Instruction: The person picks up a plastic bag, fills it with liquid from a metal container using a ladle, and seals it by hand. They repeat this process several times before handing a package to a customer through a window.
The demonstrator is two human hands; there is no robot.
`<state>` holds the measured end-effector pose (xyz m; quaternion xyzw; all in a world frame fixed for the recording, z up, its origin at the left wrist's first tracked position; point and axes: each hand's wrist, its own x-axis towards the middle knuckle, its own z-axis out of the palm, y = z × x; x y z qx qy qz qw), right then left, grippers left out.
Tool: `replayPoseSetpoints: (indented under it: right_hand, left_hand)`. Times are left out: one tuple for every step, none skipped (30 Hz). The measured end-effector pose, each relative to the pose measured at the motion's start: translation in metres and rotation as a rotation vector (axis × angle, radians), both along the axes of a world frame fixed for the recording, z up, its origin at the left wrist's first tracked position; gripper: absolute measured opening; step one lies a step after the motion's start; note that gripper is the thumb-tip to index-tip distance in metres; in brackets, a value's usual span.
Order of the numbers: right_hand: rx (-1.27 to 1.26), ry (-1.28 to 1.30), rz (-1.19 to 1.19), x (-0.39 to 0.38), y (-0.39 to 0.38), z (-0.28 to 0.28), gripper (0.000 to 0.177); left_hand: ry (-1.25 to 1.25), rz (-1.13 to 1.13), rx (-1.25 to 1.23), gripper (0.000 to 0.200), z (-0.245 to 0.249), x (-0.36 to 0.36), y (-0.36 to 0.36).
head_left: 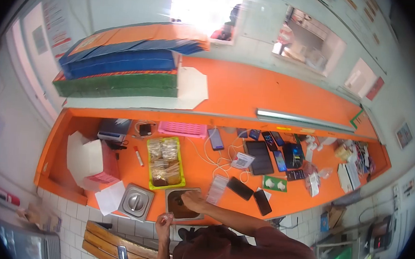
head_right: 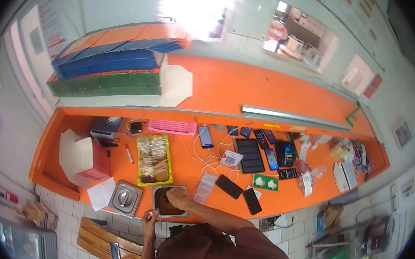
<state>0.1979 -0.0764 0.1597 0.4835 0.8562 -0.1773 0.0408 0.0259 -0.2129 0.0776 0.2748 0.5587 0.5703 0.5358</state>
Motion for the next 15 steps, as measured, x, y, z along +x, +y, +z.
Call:
replayPoseSetpoints:
  right_hand:
    - [-0.001,0.007,-0.031,0.003,-0.004,-0.004,0.023]
    - [-0.012,0.018,0.000,0.005,-0.007,-0.008,0.023]
    - [-0.023,0.027,0.037,0.008,-0.008,-0.007,0.023]
    - [-0.052,-0.062,0.036,0.010,-0.012,-0.005,0.025]
    - [-0.056,-0.056,0.015,0.012,-0.015,-0.006,0.025]
    - [-0.083,-0.021,0.059,0.016,-0.016,-0.007,0.025]
    - [-0.102,0.014,0.105,0.020,-0.013,-0.007,0.025]
    - [-0.052,0.024,0.082,0.021,-0.014,-0.010,0.024]
    - [-0.048,0.029,0.067,0.021,-0.014,-0.009,0.024]
    - [0.012,0.092,0.048,0.020,-0.015,-0.009,0.024]
    - [0.071,0.154,0.030,0.020,-0.016,-0.009,0.023]
    - [-0.045,0.122,0.033,0.020,-0.015,0.015,0.022]
    - [-0.047,0.125,0.026,0.018,-0.013,0.003,0.022]
    - [-0.025,0.132,0.058,0.015,-0.014,-0.015,0.022]
    - [-0.003,0.140,0.091,0.014,-0.014,-0.018,0.022]
  left_hand:
    - [0.029,0.012,0.007,0.027,-0.002,-0.001,0.001]
    - [0.037,-0.015,0.011,0.027,-0.003,-0.003,0.003]
    - [0.041,-0.003,-0.014,0.027,0.005,-0.002,0.003]
    - [0.045,0.011,-0.044,0.028,0.011,0.001,-0.001]
    - [0.051,-0.010,-0.047,0.028,0.015,0.002,-0.005]
    - [0.058,0.019,-0.028,0.029,0.018,0.005,-0.005]
    - [0.063,0.050,-0.002,0.031,0.019,0.008,-0.002]
    - [0.082,0.058,-0.022,0.031,0.018,0.010,-0.002]
    - [0.087,0.043,-0.018,0.031,0.018,0.011,-0.001]
    - [0.091,0.061,-0.016,0.031,0.018,0.013,-0.002]
    - [0.094,0.080,-0.017,0.031,0.019,0.015,-0.004]
    - [0.106,0.066,-0.006,0.032,0.021,0.016,-0.005]
    - [0.109,0.058,-0.008,0.032,0.023,0.020,-0.005]
    - [0.135,0.088,-0.025,0.031,0.025,0.022,-0.007]
    - [0.163,0.118,-0.042,0.031,0.026,0.025,-0.008]
